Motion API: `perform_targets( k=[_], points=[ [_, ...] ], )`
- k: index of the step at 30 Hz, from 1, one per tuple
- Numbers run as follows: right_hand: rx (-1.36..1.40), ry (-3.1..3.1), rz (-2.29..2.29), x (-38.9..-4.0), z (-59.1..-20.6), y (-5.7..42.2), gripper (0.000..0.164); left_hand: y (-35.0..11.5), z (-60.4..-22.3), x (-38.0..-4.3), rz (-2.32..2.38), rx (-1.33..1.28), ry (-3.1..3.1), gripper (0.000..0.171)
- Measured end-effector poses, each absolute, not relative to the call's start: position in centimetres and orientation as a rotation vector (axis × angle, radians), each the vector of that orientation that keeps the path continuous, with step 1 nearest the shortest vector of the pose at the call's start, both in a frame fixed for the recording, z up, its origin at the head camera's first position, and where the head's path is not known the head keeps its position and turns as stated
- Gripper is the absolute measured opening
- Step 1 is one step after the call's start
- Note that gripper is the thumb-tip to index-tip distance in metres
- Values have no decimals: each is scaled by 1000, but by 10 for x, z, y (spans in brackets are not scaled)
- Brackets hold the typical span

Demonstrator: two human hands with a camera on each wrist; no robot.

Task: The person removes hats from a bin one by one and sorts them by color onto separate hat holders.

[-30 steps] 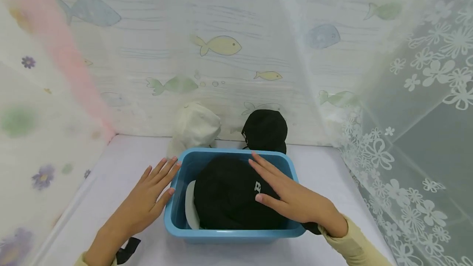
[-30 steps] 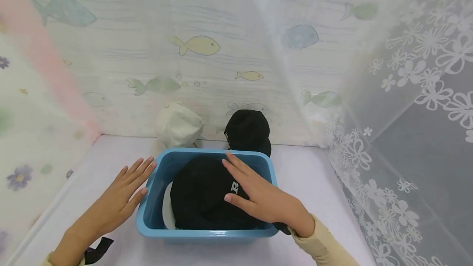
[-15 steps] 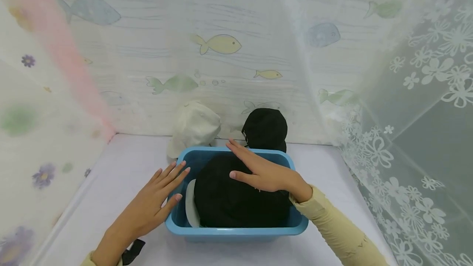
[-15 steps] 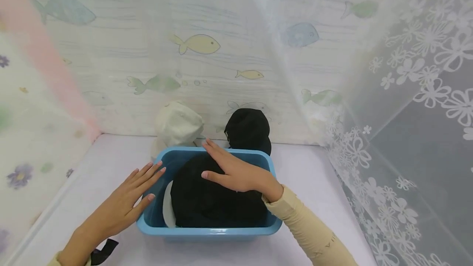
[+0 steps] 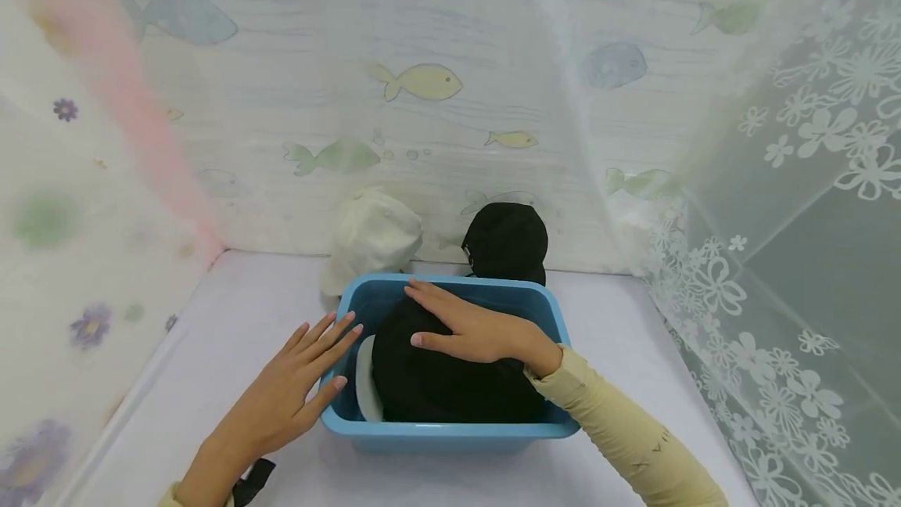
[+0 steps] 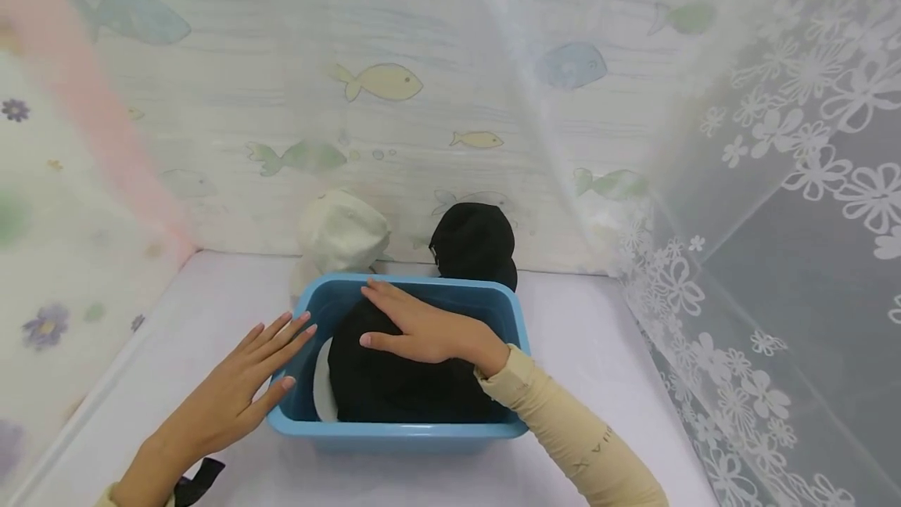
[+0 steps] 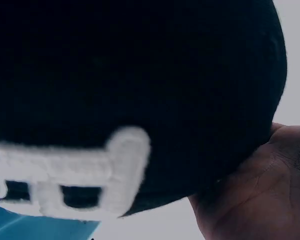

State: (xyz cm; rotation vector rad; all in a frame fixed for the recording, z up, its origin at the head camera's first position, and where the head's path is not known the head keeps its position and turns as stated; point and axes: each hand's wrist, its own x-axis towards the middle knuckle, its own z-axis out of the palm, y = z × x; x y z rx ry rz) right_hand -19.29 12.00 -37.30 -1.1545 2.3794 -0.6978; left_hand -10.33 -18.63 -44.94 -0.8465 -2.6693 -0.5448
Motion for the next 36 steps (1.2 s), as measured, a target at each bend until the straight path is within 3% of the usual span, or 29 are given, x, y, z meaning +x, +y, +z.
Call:
perform_targets(
  k=[9,36],
  points=[
    [-1113,2428,-552,-198,-375,114,81,-186,-456,-105,-588,-836,-2656,69],
    [-1281,2486,-494,-214,-379,104,52,-187,-468,-114,-642,-909,-2628,64]
  ],
)
